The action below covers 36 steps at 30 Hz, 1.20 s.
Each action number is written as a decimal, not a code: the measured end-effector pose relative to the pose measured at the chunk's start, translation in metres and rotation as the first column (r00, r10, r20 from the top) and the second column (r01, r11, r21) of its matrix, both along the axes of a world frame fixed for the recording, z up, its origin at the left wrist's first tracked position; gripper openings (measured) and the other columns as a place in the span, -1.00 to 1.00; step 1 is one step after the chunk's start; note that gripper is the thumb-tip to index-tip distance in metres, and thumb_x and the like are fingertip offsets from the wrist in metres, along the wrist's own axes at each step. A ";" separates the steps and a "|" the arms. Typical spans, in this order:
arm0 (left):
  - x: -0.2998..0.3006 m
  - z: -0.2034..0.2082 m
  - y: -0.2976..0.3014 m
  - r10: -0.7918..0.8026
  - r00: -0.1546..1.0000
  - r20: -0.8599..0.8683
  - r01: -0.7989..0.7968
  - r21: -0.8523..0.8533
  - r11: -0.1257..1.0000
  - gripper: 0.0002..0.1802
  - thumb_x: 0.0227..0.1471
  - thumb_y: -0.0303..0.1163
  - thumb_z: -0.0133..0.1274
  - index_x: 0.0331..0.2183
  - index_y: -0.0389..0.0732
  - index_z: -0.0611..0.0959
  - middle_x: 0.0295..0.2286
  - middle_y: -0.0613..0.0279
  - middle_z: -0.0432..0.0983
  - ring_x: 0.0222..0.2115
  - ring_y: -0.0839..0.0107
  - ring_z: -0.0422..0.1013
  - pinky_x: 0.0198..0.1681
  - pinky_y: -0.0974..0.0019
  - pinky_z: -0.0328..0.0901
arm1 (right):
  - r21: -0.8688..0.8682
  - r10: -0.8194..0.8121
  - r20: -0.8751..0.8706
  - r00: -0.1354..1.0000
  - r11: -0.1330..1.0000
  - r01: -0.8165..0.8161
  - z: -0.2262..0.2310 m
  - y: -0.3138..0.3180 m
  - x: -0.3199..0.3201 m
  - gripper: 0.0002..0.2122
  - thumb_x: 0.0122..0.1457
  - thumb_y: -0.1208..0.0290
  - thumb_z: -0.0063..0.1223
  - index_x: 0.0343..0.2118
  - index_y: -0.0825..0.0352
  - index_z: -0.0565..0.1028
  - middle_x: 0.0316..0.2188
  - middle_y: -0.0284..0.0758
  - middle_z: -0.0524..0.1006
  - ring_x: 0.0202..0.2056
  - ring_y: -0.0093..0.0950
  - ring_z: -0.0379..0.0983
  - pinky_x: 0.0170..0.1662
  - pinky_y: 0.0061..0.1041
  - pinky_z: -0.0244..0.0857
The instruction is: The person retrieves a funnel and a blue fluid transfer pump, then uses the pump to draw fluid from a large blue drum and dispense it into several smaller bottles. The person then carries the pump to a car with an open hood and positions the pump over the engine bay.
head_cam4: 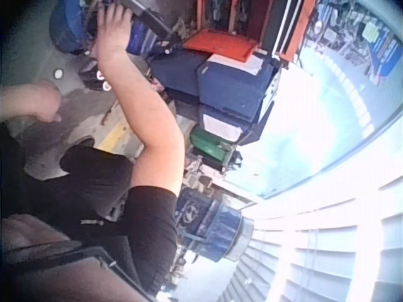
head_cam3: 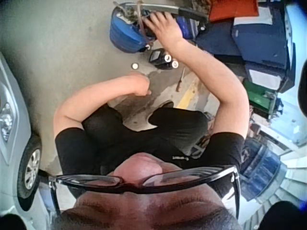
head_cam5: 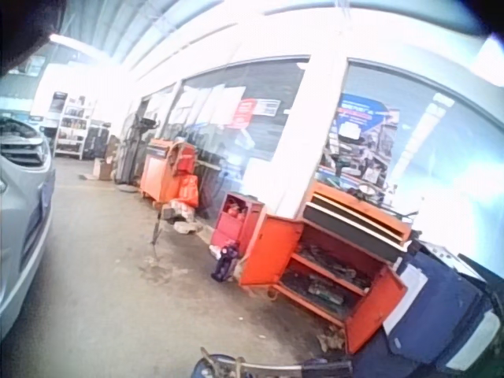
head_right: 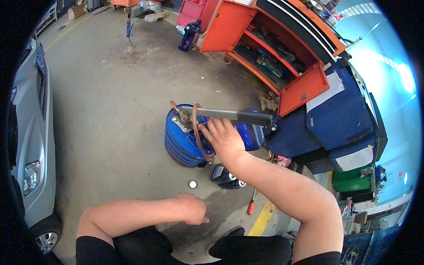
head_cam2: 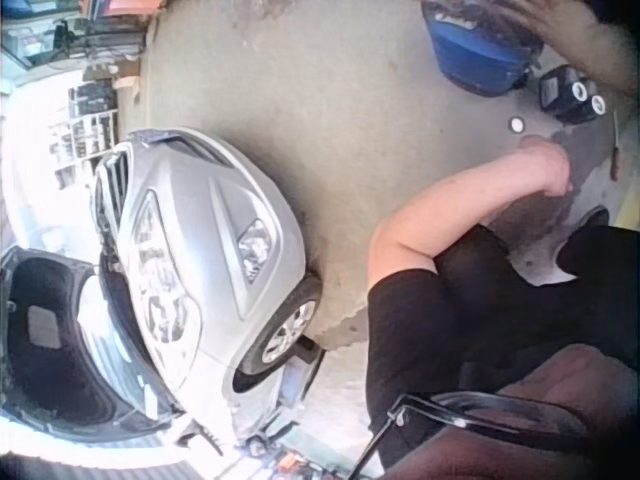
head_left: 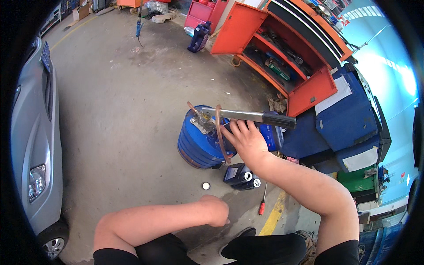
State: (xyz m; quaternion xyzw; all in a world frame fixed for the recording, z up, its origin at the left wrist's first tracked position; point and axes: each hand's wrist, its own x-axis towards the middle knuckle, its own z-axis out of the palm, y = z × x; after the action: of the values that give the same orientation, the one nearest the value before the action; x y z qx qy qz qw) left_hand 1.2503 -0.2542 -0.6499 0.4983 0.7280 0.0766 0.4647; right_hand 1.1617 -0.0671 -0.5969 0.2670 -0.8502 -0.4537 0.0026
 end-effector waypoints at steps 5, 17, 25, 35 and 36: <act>-0.004 0.000 -0.003 -0.006 1.000 -0.003 0.006 0.009 1.000 -0.35 0.42 0.17 0.12 0.00 -0.26 0.86 -0.02 -0.08 0.79 0.04 -0.11 0.68 0.12 -0.14 0.53 | 0.004 0.028 0.016 0.999 1.000 -0.028 0.005 0.002 0.000 -0.21 0.33 0.28 0.19 0.61 0.22 0.21 0.38 -0.16 0.41 0.40 -0.17 0.31 0.52 -0.13 0.07; -0.014 -0.093 0.104 0.373 0.311 0.874 -0.662 -0.082 0.745 -0.59 0.32 -0.01 0.30 -0.07 -0.16 0.72 -0.22 0.26 0.66 -0.30 0.39 0.67 -0.26 0.23 0.55 | -0.073 0.014 0.081 0.997 0.997 -0.008 0.014 0.002 -0.006 -0.26 0.31 0.32 0.19 0.56 0.34 0.30 0.33 -0.04 0.47 0.38 -0.12 0.37 0.51 -0.14 0.12; -0.001 -0.096 0.187 -0.558 -0.581 0.593 -0.802 -0.534 0.268 -0.55 0.35 -0.23 0.14 0.22 0.01 0.62 0.16 0.35 0.63 0.22 0.34 0.47 0.35 0.04 0.29 | -0.053 -0.027 0.091 0.995 0.998 0.032 0.009 -0.001 -0.012 -0.21 0.23 0.30 0.29 0.55 0.30 0.31 0.29 -0.04 0.50 0.32 -0.13 0.43 0.44 -0.15 0.20; -0.027 -0.102 0.178 -0.857 -0.426 0.291 -0.822 -0.520 0.231 -0.53 0.45 0.04 0.17 0.21 0.02 0.67 0.07 0.38 0.68 0.17 0.32 0.52 0.35 0.02 0.33 | 0.059 -0.042 0.082 0.996 0.998 0.037 0.021 -0.014 -0.009 -0.23 0.29 0.25 0.18 0.57 0.29 0.28 0.28 -0.08 0.50 0.30 -0.16 0.44 0.41 -0.17 0.22; -0.031 -0.099 0.178 -0.793 -0.518 0.321 -0.766 -0.586 0.264 -0.52 0.46 0.04 0.17 0.23 0.01 0.66 0.06 0.37 0.68 0.16 0.32 0.53 0.34 0.04 0.36 | 0.063 -0.039 0.075 0.996 0.997 0.034 0.021 -0.015 -0.009 -0.23 0.29 0.25 0.18 0.58 0.29 0.27 0.29 -0.08 0.50 0.30 -0.16 0.44 0.41 -0.17 0.22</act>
State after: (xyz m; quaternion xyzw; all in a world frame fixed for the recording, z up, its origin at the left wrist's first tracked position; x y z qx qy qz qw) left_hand 1.2193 -0.0759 -0.7489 0.1022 0.2425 -0.9176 -0.2980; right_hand 1.1525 -0.0821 -0.5763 0.2684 -0.8400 -0.4693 -0.0463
